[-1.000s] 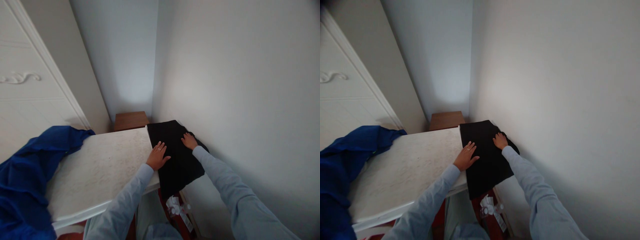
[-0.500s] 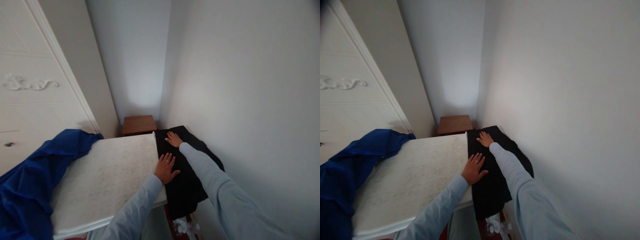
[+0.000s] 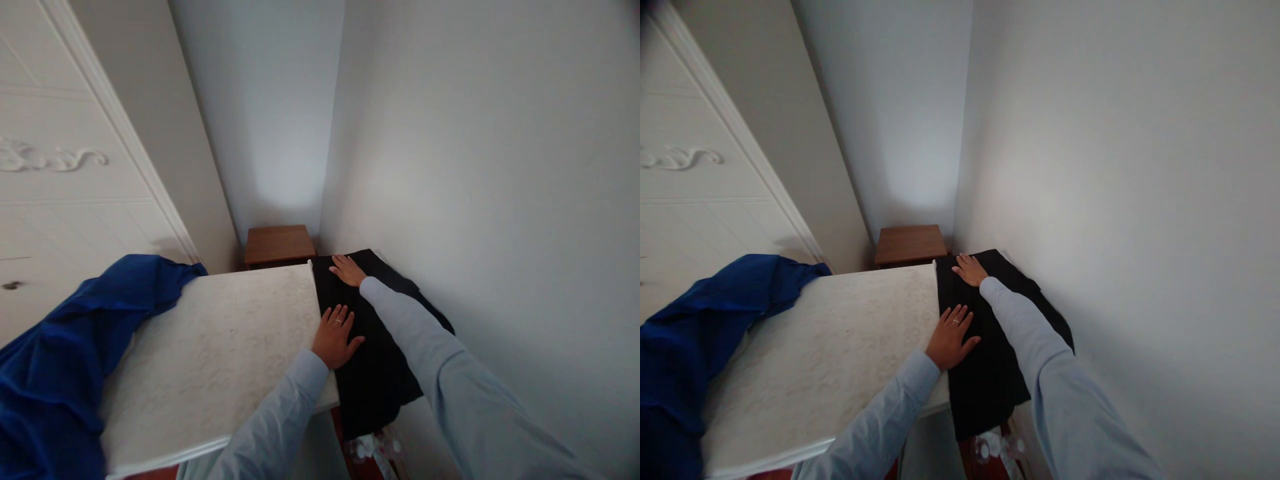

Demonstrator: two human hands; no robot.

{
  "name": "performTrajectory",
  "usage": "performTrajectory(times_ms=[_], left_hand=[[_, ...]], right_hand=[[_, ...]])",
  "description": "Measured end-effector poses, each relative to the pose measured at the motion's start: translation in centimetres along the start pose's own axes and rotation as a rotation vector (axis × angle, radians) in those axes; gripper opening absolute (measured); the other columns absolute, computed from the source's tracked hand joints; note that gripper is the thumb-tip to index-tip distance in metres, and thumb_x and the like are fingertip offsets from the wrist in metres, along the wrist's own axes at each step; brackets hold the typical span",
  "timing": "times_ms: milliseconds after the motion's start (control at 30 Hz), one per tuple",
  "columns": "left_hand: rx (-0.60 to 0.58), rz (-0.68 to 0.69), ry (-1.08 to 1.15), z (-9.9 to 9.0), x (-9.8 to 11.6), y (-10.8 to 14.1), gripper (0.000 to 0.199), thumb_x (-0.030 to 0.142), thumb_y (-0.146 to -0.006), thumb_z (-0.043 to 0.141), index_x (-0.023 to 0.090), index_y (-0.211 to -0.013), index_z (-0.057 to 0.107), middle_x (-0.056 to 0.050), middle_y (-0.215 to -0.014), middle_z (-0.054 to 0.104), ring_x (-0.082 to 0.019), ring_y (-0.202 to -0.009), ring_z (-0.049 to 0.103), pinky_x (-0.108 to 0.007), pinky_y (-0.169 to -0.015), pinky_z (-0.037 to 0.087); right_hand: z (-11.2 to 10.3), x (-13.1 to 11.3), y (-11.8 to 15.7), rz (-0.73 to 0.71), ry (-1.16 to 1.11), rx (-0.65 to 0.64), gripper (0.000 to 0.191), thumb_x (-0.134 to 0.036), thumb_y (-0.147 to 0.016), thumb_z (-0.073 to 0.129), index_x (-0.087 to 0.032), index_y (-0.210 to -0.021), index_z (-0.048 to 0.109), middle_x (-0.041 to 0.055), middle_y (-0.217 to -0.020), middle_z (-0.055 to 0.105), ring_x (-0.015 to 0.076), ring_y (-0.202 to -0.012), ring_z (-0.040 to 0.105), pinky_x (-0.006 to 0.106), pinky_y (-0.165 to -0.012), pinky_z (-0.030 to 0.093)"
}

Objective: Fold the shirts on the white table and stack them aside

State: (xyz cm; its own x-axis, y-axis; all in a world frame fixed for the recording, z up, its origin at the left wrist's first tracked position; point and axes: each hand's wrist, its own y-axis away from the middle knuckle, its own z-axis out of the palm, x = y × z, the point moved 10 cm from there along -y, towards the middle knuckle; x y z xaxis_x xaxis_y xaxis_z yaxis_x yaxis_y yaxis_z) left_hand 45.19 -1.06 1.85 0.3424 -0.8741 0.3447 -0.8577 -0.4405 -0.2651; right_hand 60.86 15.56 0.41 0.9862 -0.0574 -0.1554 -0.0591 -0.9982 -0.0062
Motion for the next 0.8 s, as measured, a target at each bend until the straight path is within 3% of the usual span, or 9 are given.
performTrajectory(times_ms=[67,167,300,433,567,633,800], left_hand=[[0.011,-0.006,0.012,-0.2,0.0,-0.1,0.064,0.056,-0.1,0.041,0.011,-0.145,0.051,-0.019,-0.153,0.048,-0.032,-0.147,0.037,-0.054,-0.122,0.027],[0.033,-0.015,0.02,-0.4,-0.1,-0.1,0.06,0.053,-0.1,0.042,0.011,-0.142,0.054,-0.019,-0.151,0.051,-0.031,-0.145,0.04,-0.053,-0.122,0.028],[0.062,-0.024,0.019,-0.6,-0.3,0.0,0.057,0.05,-0.101,0.042,0.011,-0.14,0.055,-0.018,-0.149,0.053,-0.03,-0.144,0.042,-0.051,-0.122,0.028],[0.074,-0.013,0.011,-0.5,-0.4,-0.1,0.055,0.05,-0.101,0.042,0.013,-0.14,0.057,-0.018,-0.148,0.054,-0.031,-0.144,0.043,-0.053,-0.121,0.029],[0.044,-0.021,0.005,-0.2,-0.6,-0.4,0.056,0.048,-0.101,0.042,0.011,-0.14,0.056,-0.019,-0.149,0.053,-0.031,-0.144,0.042,-0.053,-0.121,0.029],[0.034,-0.016,-0.006,-0.1,-0.6,-0.5,0.056,0.049,-0.101,0.041,0.01,-0.14,0.056,-0.019,-0.149,0.052,-0.032,-0.144,0.042,-0.053,-0.121,0.029],[0.039,-0.007,-0.016,-0.2,-0.4,-0.5,0.055,0.048,-0.101,0.04,0.013,-0.14,0.056,-0.017,-0.15,0.053,-0.031,-0.144,0.042,-0.053,-0.121,0.028]], right_hand=[[0.7,-2.5,-0.5,-0.079,-0.006,-0.019,0.068,-0.056,-0.105,0.021,-0.015,-0.157,0.035,0.0127,-0.165,0.027,0.0245,-0.154,0.02,0.044,-0.124,0.018],[1.7,-4.9,-1.2,-0.124,-0.011,-0.044,0.067,-0.055,-0.104,0.025,-0.013,-0.155,0.039,0.0144,-0.165,0.028,0.0273,-0.154,0.022,0.047,-0.123,0.022],[1.4,-5.4,-1.9,-0.104,-0.02,-0.034,0.067,-0.053,-0.104,0.026,-0.011,-0.153,0.042,0.0187,-0.163,0.029,0.0318,-0.153,0.023,0.053,-0.121,0.022],[-0.3,-5.7,-0.5,-0.084,-0.043,0.001,0.068,-0.055,-0.104,0.026,-0.012,-0.155,0.038,0.0177,-0.164,0.028,0.0297,-0.154,0.022,0.051,-0.123,0.021],[-2.7,-6.0,4.5,-0.14,-0.119,0.123,0.07,-0.059,-0.103,0.023,-0.015,-0.157,0.035,0.0141,-0.165,0.029,0.0249,-0.154,0.021,0.048,-0.124,0.019],[-3.2,-4.5,8.1,-0.111,-0.108,0.157,0.07,-0.06,-0.103,0.023,-0.016,-0.157,0.036,0.0137,-0.164,0.031,0.0247,-0.154,0.022,0.049,-0.124,0.019],[-2.8,4.8,18.7,0.306,0.017,0.181,0.071,-0.055,-0.103,0.027,-0.006,-0.152,0.042,0.0225,-0.16,0.035,0.0334,-0.151,0.029,0.055,-0.121,0.024]])
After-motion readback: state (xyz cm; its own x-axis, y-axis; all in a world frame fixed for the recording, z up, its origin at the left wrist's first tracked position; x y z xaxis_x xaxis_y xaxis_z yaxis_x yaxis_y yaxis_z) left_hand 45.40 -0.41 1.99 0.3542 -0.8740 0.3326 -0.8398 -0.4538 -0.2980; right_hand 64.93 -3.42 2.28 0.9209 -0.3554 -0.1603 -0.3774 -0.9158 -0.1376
